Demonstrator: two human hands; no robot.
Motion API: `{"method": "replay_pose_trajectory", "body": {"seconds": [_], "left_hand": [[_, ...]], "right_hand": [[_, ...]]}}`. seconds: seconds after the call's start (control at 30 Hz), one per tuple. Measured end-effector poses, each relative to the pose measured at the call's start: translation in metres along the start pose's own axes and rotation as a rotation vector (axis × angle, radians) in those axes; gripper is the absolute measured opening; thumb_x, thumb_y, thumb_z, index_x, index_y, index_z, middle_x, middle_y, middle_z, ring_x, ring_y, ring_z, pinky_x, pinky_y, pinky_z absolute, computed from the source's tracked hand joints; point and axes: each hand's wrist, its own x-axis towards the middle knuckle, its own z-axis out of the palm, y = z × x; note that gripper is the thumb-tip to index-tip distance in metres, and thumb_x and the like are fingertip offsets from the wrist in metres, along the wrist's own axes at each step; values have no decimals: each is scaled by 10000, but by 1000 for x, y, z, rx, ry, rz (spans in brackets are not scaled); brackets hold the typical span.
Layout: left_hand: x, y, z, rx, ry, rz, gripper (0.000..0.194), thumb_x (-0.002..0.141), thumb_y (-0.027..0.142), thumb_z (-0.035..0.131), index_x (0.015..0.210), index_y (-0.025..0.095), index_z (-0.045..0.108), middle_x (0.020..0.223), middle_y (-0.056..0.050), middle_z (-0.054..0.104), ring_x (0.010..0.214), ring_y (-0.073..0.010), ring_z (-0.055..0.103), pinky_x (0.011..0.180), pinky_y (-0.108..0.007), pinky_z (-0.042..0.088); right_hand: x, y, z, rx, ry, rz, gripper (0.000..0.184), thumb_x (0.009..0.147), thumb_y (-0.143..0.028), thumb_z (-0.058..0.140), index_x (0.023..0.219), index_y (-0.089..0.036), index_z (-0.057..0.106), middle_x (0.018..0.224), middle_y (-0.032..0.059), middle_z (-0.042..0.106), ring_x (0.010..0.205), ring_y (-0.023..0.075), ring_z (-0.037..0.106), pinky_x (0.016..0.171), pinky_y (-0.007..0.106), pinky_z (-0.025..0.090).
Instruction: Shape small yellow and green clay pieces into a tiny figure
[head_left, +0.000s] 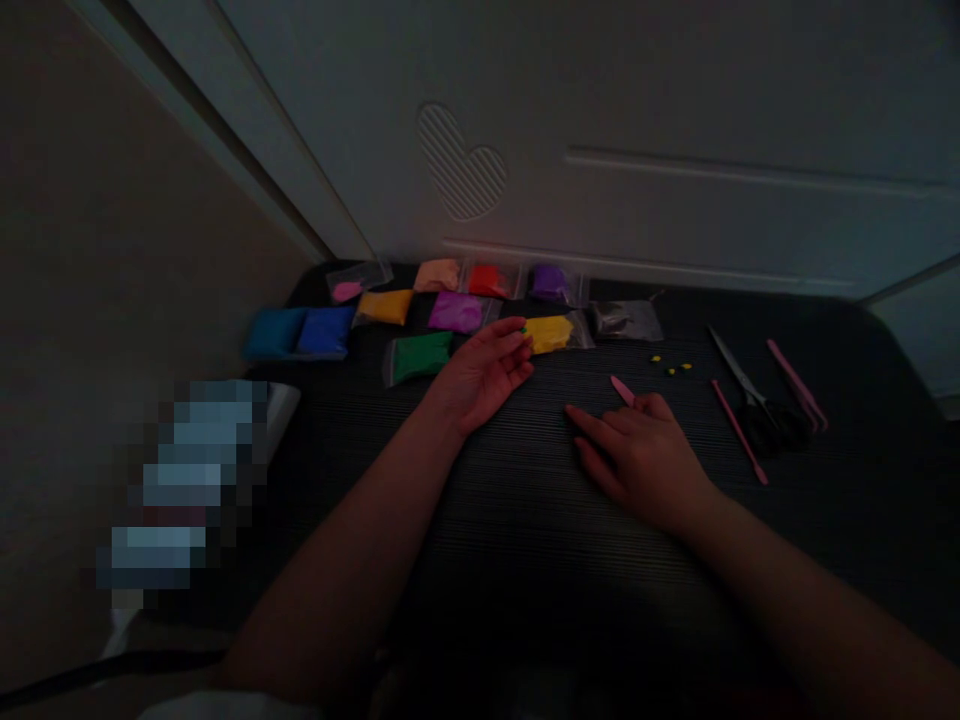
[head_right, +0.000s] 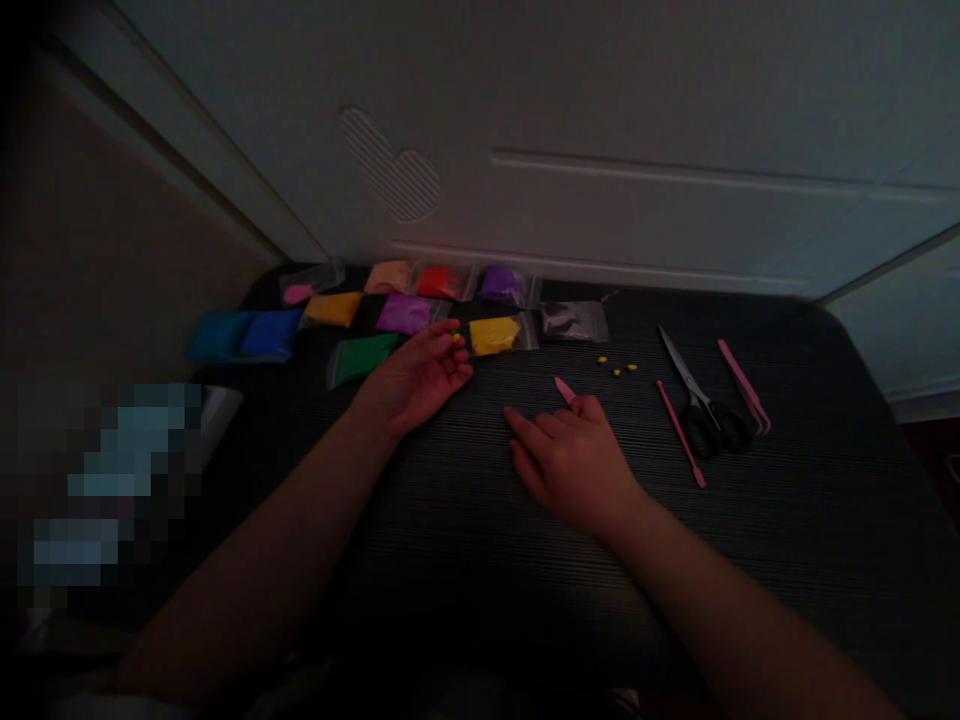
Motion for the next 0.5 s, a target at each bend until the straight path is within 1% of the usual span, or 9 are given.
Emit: {"method": "replay_pose_trajectory", "body": {"seconds": [0.37,0.5], "left_hand": [[-1,1,0,-5,-1,-2,170,704,101,582,859,171,595,702,5,605,676,-78,568,647,-207,439],[-1,0,0,-7,-1,3,174,706,96,580,865,166,593,699,3,604,677,-78,567,643,-204,440]], "right_hand": [[-1,-7,3,14,-56,-107,339,833,-309,386,1145,-237,496,713,4,587,680,158,488,764,379,244],[0,-6,3,-4,-42,-55,338,843,-293,364,1144,-216,496,737,14,594,702,165,502,765,384,241]]}}
